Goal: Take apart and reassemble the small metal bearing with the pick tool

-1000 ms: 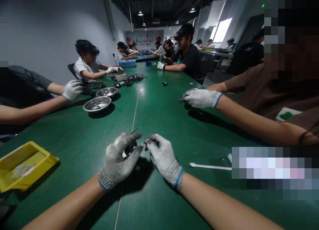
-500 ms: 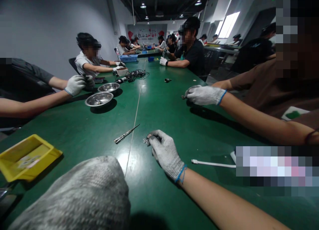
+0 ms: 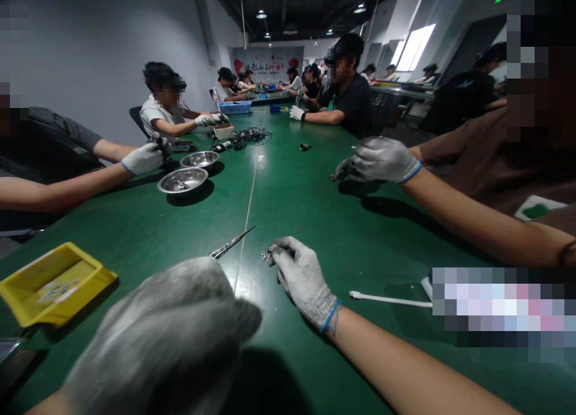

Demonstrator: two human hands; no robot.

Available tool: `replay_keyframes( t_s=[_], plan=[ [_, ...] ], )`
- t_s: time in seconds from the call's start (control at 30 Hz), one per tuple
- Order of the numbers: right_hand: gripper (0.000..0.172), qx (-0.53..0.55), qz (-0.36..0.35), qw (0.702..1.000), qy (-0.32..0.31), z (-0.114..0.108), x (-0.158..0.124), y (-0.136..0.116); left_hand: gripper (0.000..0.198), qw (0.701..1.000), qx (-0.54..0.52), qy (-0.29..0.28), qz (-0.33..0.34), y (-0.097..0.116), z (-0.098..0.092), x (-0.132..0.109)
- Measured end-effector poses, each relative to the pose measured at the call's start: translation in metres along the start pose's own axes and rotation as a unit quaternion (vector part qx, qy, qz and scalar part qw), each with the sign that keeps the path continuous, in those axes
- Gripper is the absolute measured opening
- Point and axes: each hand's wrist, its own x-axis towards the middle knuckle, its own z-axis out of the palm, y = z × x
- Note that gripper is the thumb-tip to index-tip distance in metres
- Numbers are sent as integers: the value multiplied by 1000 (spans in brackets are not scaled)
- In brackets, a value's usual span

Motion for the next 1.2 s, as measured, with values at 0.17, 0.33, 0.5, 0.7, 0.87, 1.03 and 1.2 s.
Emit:
replay_keyframes(
  t_s=[0.17, 0.33, 0.5, 0.7, 0.87, 1.03, 1.2],
  plan=[
    [36, 27, -9, 1000, 1, 0, 1, 7, 16, 950, -251, -72, 174, -40, 33, 26],
    [36, 23, -17, 1000, 7, -1, 1, 10, 19, 954, -229, -147, 127, -57, 60, 29],
    [34, 1, -35, 999, 4, -2, 1, 9, 15, 949, -246, -134, 144, -54, 58, 26],
    [38, -13, -38, 999, -12, -4, 2, 12, 12, 947, -254, -133, 147, -58, 63, 25],
    [36, -24, -35, 999, -26, -5, 2, 13, 11, 947, -257, -128, 143, -60, 64, 25],
    [36, -27, -44, 998, -25, -4, 2, 11, 10, 949, -246, -121, 155, -61, 63, 26],
    [33, -31, -40, 998, -37, -3, 1, 10, 10, 953, -233, -109, 158, -63, 62, 25]
  ],
)
